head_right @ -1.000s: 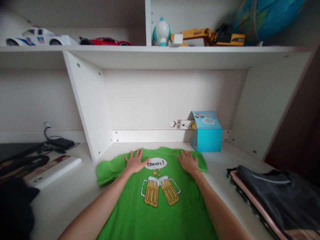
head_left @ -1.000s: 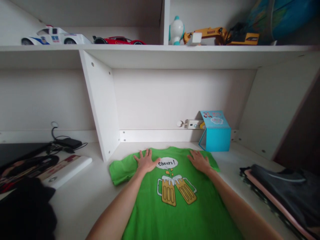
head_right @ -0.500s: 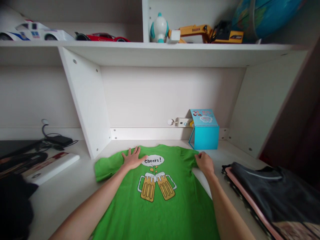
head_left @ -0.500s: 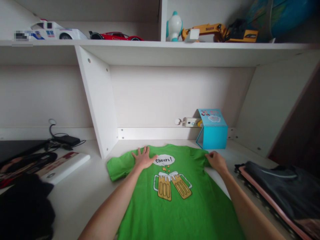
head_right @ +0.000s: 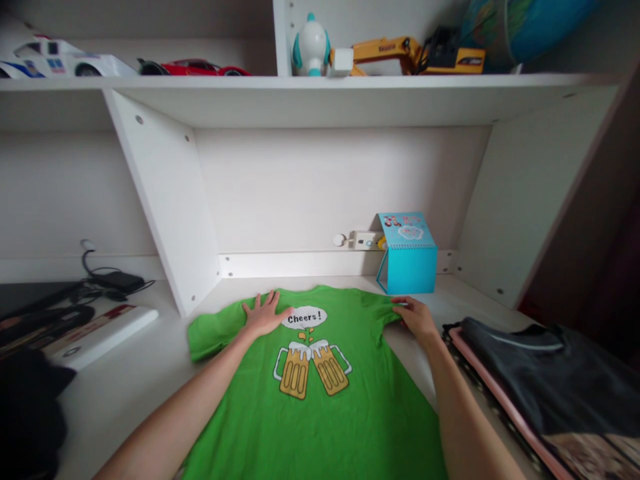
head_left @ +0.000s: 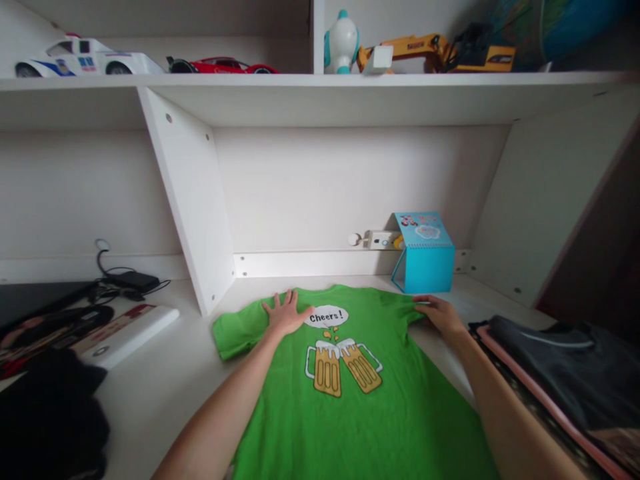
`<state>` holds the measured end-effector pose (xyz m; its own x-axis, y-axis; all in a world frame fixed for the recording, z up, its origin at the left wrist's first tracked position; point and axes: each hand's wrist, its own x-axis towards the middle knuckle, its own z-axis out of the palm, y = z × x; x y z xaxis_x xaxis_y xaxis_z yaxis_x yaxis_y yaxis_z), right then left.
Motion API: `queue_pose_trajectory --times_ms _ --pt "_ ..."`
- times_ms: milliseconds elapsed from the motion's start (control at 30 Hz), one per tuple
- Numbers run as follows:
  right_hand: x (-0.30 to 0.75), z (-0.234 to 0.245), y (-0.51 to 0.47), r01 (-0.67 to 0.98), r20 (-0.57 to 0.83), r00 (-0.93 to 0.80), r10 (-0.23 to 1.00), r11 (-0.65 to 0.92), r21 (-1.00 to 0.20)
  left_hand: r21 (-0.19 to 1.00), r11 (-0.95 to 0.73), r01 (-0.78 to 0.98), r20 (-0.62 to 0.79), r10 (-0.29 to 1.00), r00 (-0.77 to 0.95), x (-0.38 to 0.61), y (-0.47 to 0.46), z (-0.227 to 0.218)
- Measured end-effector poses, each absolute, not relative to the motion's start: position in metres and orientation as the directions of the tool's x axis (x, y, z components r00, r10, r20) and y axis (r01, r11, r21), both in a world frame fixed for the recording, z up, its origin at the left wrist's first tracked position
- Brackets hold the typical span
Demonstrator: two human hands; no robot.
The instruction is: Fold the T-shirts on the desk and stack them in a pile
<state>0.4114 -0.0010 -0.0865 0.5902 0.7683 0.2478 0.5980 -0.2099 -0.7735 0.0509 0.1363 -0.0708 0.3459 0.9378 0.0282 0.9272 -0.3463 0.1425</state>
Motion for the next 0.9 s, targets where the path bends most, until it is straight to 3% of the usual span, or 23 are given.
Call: queue_pose_trajectory --times_ms 267,367,467,567,900 --pt "0.398 -0.071 0.002 0.8 0.324 0.565 0.759 -0.41 -0.437 0.143 -0.345 0.928 0.031 0.938 0.344 0.051 0.135 -0.07" --pt "0.367 -0.062 0.016 0.891 0.364 0.431 0.826 -0.326 -0.315 0.143 -0.346 0.927 0.033 0.938 0.345 0.051 0.135 -0.069" --pt "0.333 -0.067 0.03 0.958 0.319 0.256 0.912 -0.195 -0.211 0.14 -0.345 0.928 0.032 0.939 0.344 0.051 0.134 -0.068" --pt "0.313 -0.081 0.036 0.971 0.214 0.201 0.956 -0.165 -0.174 0.136 -0.337 0.932 0.03 0.941 0.336 0.051 0.133 -0.069" --pt "0.322 -0.094 0.038 0.914 0.027 0.382 0.924 -0.373 -0.159 0.145 -0.355 0.924 0.03 0.935 0.354 0.048 0.137 -0.072"
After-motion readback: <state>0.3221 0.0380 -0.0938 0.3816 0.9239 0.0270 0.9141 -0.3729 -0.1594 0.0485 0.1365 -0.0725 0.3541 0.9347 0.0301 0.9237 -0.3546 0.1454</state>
